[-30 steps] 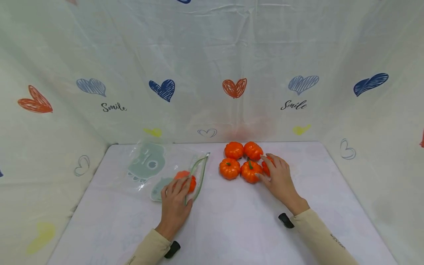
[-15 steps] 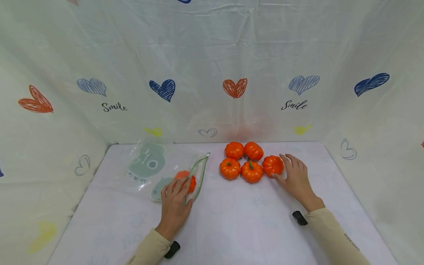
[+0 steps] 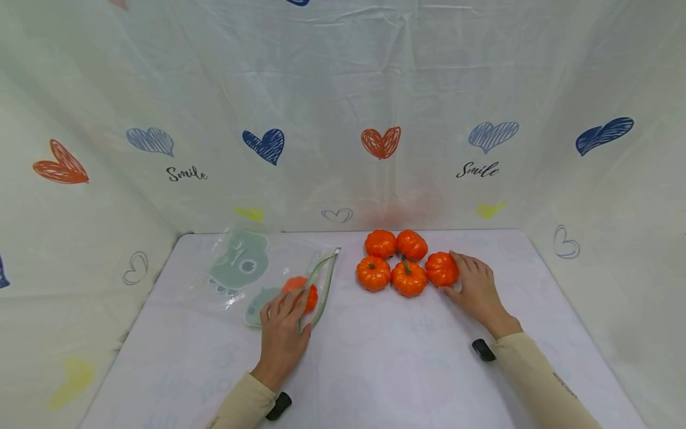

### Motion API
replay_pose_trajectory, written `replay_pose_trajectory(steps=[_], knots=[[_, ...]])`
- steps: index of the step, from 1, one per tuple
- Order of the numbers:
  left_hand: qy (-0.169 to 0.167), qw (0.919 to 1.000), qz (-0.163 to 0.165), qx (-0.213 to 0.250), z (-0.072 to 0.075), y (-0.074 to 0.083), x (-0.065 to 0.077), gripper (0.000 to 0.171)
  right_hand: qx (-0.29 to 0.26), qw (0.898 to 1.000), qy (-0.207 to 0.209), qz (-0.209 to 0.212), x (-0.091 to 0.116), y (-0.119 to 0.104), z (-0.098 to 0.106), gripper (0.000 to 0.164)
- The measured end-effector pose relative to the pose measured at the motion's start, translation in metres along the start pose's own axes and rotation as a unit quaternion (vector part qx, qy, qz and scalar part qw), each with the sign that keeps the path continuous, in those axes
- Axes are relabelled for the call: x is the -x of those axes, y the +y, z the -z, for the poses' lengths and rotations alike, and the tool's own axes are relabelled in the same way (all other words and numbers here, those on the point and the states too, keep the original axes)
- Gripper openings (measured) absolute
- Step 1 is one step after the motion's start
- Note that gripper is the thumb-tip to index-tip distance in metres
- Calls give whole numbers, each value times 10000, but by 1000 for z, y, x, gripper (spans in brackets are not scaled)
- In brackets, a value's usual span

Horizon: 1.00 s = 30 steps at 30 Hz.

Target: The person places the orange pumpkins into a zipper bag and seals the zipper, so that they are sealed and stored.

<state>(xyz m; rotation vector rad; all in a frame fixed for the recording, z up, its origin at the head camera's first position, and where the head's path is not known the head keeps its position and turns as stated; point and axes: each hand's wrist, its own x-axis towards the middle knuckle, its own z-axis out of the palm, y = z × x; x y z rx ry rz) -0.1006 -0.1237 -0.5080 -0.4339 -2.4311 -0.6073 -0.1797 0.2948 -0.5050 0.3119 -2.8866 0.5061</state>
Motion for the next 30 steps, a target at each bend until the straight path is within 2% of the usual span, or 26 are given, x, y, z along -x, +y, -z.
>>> replay_pose_trajectory(steps=[11,30], knots=[[31,10000,2,-10,-1,0,1,85,223,9996,134,116,-1,0,-2,87],[-79,9999,71,-61,0,0,0,84,933,9931,598,388,5,-4,24,86]])
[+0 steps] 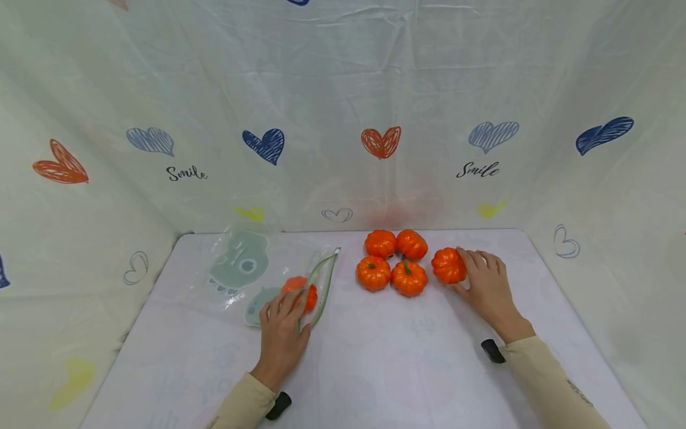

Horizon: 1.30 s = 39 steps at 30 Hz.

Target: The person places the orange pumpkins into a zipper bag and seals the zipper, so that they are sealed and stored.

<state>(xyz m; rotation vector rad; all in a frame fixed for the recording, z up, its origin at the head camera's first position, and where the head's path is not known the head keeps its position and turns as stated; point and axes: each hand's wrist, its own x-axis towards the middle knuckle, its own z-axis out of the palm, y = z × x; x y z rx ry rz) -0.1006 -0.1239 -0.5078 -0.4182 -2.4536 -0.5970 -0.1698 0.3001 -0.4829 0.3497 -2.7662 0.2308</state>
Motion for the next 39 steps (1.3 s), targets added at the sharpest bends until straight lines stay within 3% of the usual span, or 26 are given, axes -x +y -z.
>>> replay_pose_trajectory(steps=[11,21,32,39], knots=[[59,10000,-42,50,-1,-2,1,86,-147,9995,241,113,-4,-12,16,90],[28,10000,-20,43,1,-1,0,85,-388,9966,476,540,-5,-37,21,92],[9,10000,-20,-3,3,-1,-1,83,-529,9906,583,1121,-4,-74,16,94],[5,10000,1,1,3,-1,-1,84,-689,9886,422,1270,-4,-94,9,93]])
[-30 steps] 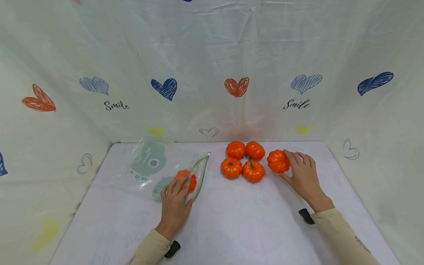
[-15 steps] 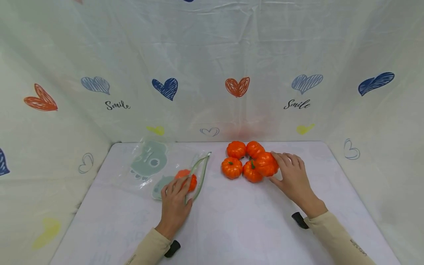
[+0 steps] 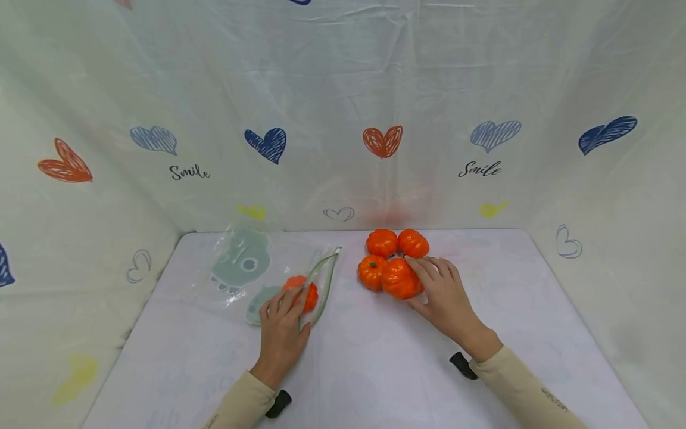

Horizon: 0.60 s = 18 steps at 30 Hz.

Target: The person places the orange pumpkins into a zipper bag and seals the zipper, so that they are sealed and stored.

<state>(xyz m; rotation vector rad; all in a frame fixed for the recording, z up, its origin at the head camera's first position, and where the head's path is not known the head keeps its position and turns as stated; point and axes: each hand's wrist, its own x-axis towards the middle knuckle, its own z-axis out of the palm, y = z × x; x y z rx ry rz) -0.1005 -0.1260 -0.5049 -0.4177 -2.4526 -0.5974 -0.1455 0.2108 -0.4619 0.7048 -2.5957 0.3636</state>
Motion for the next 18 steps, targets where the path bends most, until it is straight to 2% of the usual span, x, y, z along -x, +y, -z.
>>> replay_pose_trajectory(steps=[9,18], knots=[[-15,10000,5,-27,0,0,-1,83,-286,9993,-15,236,-4,-20,-13,89],[15,10000,-27,-9,0,1,-2,84,-551,9977,-255,304,-10,-41,-28,88]])
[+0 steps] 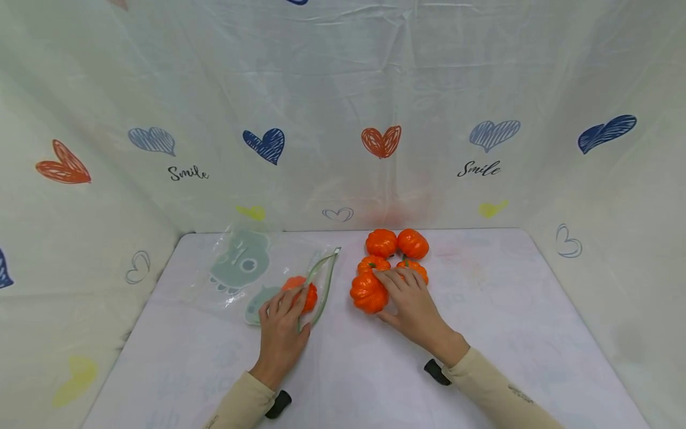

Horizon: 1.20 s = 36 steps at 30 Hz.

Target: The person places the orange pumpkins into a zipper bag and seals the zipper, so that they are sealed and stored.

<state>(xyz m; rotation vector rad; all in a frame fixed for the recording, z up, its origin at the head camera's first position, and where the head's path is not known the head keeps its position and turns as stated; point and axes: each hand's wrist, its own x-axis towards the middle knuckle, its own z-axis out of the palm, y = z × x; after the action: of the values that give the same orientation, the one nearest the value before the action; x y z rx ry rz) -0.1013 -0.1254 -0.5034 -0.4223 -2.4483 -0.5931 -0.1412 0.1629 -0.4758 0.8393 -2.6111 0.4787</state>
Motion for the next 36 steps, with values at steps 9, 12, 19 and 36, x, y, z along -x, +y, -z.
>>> replay_pose_trajectory(steps=[9,12,19,36], knots=[[-39,10000,27,3,1,1,1,84,-122,9997,-93,199,-8,-15,-16,88],[-54,10000,38,29,0,1,1,83,-164,9995,-104,255,-11,-19,-20,87],[-41,10000,33,62,0,0,0,85,1,9991,-163,383,-15,-26,-31,83],[38,10000,-14,53,0,0,0,86,26,9984,-320,469,-26,-41,-49,81]])
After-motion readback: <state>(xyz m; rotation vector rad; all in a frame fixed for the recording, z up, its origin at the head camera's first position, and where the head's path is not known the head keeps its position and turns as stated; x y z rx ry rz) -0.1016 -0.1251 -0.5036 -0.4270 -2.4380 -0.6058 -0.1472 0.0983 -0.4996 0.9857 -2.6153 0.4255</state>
